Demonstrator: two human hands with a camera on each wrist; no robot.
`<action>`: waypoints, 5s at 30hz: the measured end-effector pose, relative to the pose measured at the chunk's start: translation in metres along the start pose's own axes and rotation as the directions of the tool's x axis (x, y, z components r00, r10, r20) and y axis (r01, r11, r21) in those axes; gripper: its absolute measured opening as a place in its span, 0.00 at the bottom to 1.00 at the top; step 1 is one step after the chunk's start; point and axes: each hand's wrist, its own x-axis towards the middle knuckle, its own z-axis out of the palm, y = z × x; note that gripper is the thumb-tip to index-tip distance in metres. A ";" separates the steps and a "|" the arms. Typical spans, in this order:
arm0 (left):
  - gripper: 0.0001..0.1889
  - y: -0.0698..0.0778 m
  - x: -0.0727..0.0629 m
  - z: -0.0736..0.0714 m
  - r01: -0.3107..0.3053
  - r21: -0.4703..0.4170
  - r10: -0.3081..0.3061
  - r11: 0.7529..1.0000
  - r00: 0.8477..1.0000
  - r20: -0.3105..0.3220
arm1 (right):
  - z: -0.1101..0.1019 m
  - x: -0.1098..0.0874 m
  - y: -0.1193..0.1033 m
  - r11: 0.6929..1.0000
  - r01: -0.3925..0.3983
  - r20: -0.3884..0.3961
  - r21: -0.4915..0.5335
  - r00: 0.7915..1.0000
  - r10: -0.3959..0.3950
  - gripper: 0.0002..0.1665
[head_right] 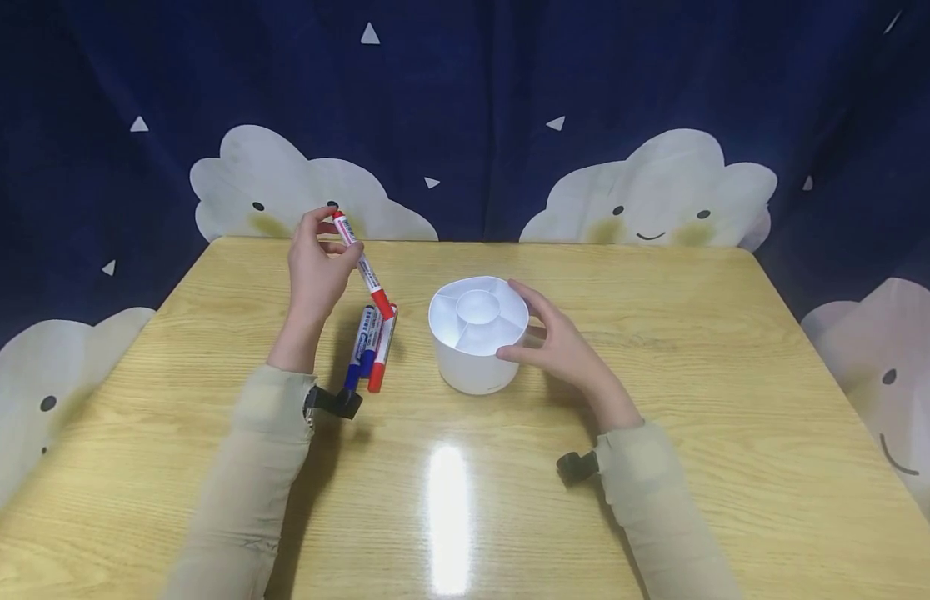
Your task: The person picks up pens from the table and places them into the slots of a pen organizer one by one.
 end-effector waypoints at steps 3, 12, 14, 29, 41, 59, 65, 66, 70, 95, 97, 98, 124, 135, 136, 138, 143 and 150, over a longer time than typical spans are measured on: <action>0.27 0.007 0.000 0.005 -0.028 -0.044 0.027 0.999 0.999 -0.021 | 0.000 0.000 0.001 1.000 0.003 0.003 0.004 1.000 -0.003 0.52; 0.25 0.021 0.002 0.016 -0.110 -0.172 0.092 0.979 0.990 -0.107 | 0.000 0.000 0.002 1.000 0.008 -0.001 0.002 1.000 -0.008 0.52; 0.25 0.024 0.001 0.018 -0.111 -0.205 0.088 0.972 0.989 -0.119 | 0.000 0.000 0.002 1.000 0.009 -0.002 0.003 1.000 -0.009 0.52; 0.24 0.033 -0.012 0.039 -0.155 -0.295 0.140 0.943 0.987 -0.073 | 0.001 0.000 0.003 1.000 -0.004 -0.004 0.015 1.000 0.004 0.51; 0.19 0.023 -0.025 0.048 -0.169 -0.267 0.184 0.949 0.982 0.032 | 0.001 0.000 0.006 1.000 -0.006 -0.005 0.005 1.000 0.006 0.52; 0.10 0.010 -0.037 0.058 -0.147 -0.221 0.188 0.964 0.965 0.182 | 0.004 -0.004 -0.021 1.000 -0.020 -0.003 0.013 1.000 0.020 0.50; 0.09 0.006 -0.041 0.059 -0.146 -0.208 0.202 0.967 0.938 0.282 | 0.003 -0.002 -0.009 1.000 -0.010 0.001 0.016 1.000 0.010 0.52; 0.09 0.005 -0.042 0.058 -0.143 -0.205 0.201 0.968 0.934 0.296 | 0.002 -0.002 -0.006 1.000 -0.009 0.002 0.017 1.000 0.009 0.52; 0.09 0.002 -0.044 0.058 -0.142 -0.197 0.201 0.970 0.926 0.321 | 0.002 0.000 0.001 1.000 -0.001 0.000 0.016 1.000 0.001 0.52; 0.18 -0.059 -0.030 0.007 -0.020 0.372 -0.122 0.928 0.927 0.354 | 0.000 -0.002 0.005 1.000 0.013 -0.001 0.008 1.000 -0.013 0.52; 0.21 -0.062 -0.030 0.007 -0.004 0.428 -0.176 0.904 0.908 0.380 | 0.000 -0.002 0.005 1.000 0.015 -0.001 0.013 1.000 -0.015 0.52; 0.22 -0.063 -0.030 0.007 0.002 0.455 -0.203 0.891 0.896 0.394 | 0.000 -0.002 0.005 1.000 0.015 0.000 0.017 1.000 -0.015 0.52; 0.32 -0.051 -0.024 0.000 0.057 0.395 -0.196 0.917 0.926 0.321 | 0.001 0.000 0.005 0.999 0.026 0.002 0.024 1.000 -0.026 0.52; 0.34 -0.018 -0.024 0.000 -0.043 0.193 0.007 0.980 0.983 0.182 | 0.001 0.000 0.004 0.999 0.023 0.004 0.025 1.000 -0.023 0.52; 0.33 -0.014 -0.023 -0.001 -0.061 0.180 0.028 0.982 0.984 0.176 | 0.001 0.000 0.004 0.999 0.024 0.004 0.023 1.000 -0.024 0.52; 0.32 -0.006 -0.023 -0.001 -0.095 0.154 0.069 0.984 0.984 0.164 | 0.001 0.000 0.005 0.999 0.025 0.004 0.023 1.000 -0.025 0.51; 0.31 0.018 -0.022 0.000 -0.158 0.098 0.144 0.983 0.980 0.134 | 0.001 0.000 0.004 0.999 0.023 0.000 0.028 1.000 -0.023 0.51; 0.30 0.045 -0.026 0.011 -0.187 0.051 0.179 0.981 0.976 0.126 | 0.002 0.000 0.003 1.000 0.007 -0.002 0.026 1.000 -0.007 0.52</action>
